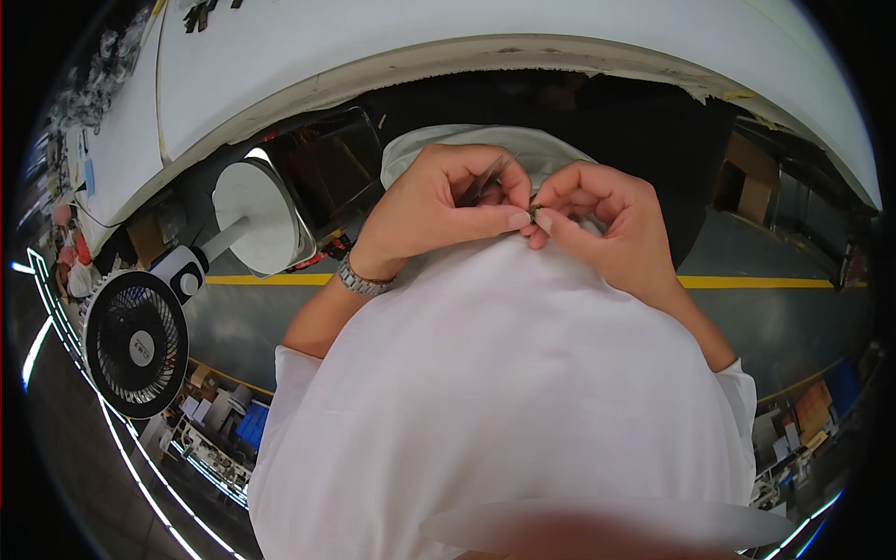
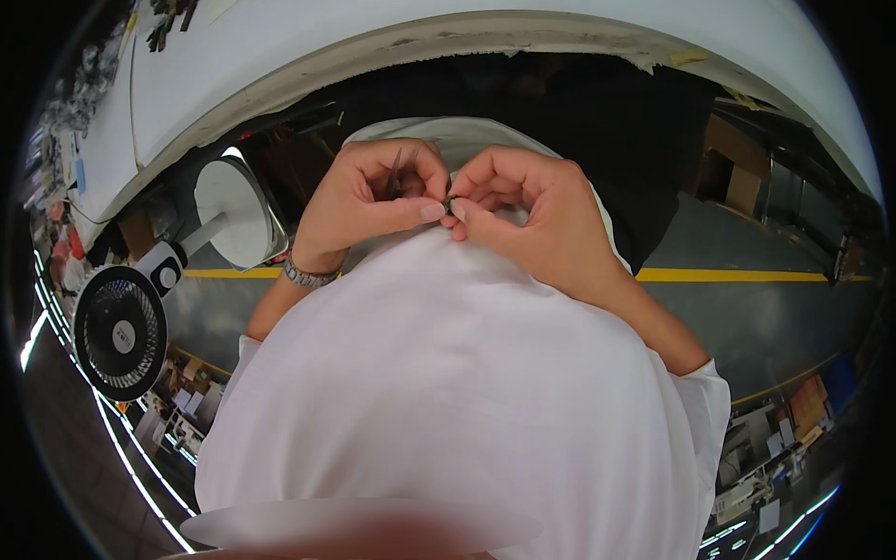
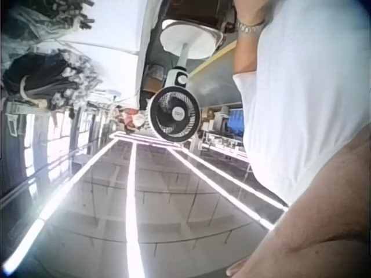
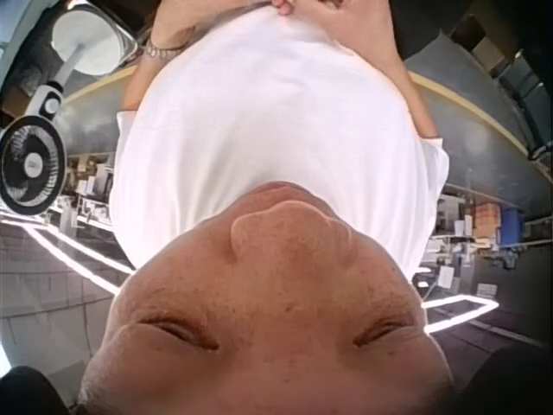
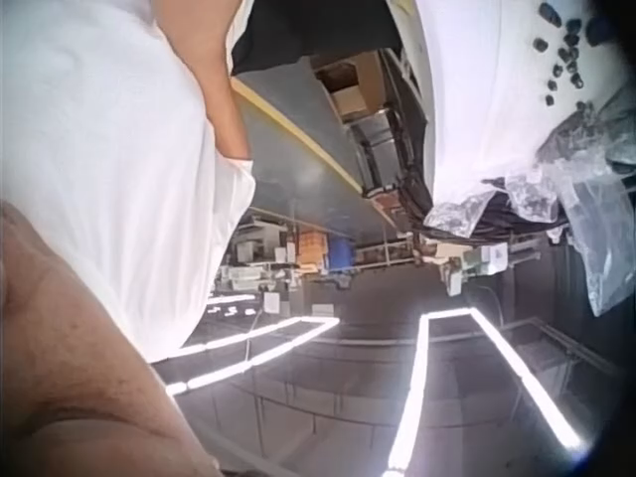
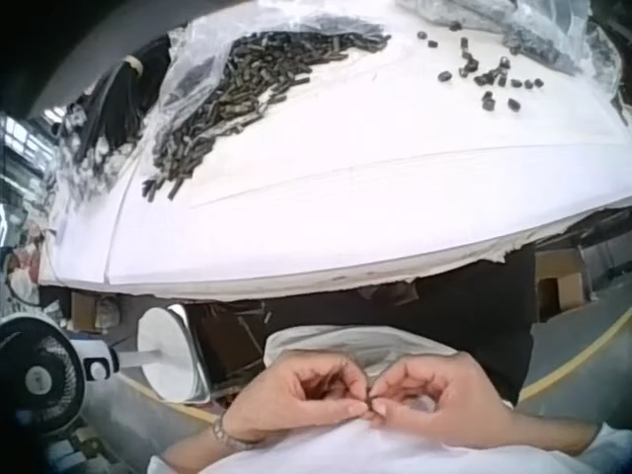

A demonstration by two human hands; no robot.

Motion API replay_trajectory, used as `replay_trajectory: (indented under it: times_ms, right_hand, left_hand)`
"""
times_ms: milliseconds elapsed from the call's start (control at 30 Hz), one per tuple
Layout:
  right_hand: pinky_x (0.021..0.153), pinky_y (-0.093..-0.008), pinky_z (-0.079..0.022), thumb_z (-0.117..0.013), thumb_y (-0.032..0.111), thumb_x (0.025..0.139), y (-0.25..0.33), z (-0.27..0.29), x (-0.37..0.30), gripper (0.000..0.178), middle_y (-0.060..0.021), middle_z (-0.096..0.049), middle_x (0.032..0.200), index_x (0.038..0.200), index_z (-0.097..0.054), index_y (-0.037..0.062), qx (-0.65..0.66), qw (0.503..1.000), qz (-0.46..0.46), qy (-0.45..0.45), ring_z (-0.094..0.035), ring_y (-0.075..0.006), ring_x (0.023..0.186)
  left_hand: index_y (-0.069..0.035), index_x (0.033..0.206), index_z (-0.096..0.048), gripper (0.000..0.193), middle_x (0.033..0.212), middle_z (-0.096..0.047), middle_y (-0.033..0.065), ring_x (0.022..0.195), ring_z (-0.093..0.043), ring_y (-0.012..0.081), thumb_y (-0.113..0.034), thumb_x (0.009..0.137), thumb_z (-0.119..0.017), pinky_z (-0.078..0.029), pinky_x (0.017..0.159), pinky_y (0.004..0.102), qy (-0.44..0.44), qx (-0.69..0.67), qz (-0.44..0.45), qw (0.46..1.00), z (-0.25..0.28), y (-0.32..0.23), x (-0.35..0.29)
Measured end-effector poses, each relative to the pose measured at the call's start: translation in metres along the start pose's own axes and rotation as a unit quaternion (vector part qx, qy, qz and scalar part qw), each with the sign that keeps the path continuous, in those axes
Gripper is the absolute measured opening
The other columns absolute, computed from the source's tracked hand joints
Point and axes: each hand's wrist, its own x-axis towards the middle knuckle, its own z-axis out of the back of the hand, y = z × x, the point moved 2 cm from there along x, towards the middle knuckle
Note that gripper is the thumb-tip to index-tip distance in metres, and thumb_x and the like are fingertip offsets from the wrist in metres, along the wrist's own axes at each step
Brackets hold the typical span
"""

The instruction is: Manually assemble small metal hardware components with zipper pull tabs.

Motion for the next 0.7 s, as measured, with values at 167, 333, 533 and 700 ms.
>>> replay_trajectory:
  times_ms: [167,333,533,700]
  right_hand:
    - [0.08,-0.0288,-0.059,-0.068,0.0,0.096,0.003,0.002,0.005,0.004,-0.008,-0.076,0.09,0.099,-0.068,-0.0032,-0.17,0.982,0.049,-0.062,-0.075,-0.0149,0.084]
    - [0.078,-0.0285,-0.058,-0.068,-0.001,0.096,-0.002,0.004,0.011,0.004,-0.0072,-0.074,0.089,0.1,-0.066,-0.0026,-0.043,0.997,0.028,-0.065,-0.074,-0.0133,0.082]
    - [0.077,-0.0271,-0.057,-0.066,-0.003,0.099,0.015,0.0,0.013,0.002,-0.0075,-0.075,0.089,0.1,-0.065,-0.0034,-0.062,0.994,0.051,-0.068,-0.073,-0.0121,0.08]
    - [0.071,-0.0263,-0.058,-0.067,-0.004,0.098,-0.003,0.007,0.013,0.002,-0.0103,-0.077,0.088,0.098,-0.064,-0.0047,-0.084,0.988,0.099,-0.082,-0.073,-0.0125,0.077]
  left_hand:
    - [0.0,0.095,-0.07,0.01,0.093,-0.068,0.0006,0.078,-0.058,0.0052,-0.004,0.089,-0.077,-0.045,0.069,0.0224,0.038,0.014,0.002,0.999,-0.015,0.007,-0.001]
    - [0.001,0.099,-0.067,0.012,0.093,-0.069,0.0024,0.078,-0.059,0.0036,-0.004,0.093,-0.076,-0.044,0.066,0.0195,-0.067,-0.012,0.019,0.997,-0.007,-0.008,0.002]
    - [-0.003,0.103,-0.067,0.011,0.094,-0.068,-0.0032,0.077,-0.056,-0.0005,-0.005,0.096,-0.075,-0.043,0.066,0.0186,-0.117,0.083,-0.01,0.99,-0.012,-0.016,-0.001]
    - [-0.006,0.102,-0.067,0.011,0.081,-0.056,-0.0074,0.072,-0.044,0.0019,-0.011,0.096,-0.075,-0.037,0.063,0.0223,-0.087,0.065,-0.02,0.994,-0.014,-0.01,0.007]
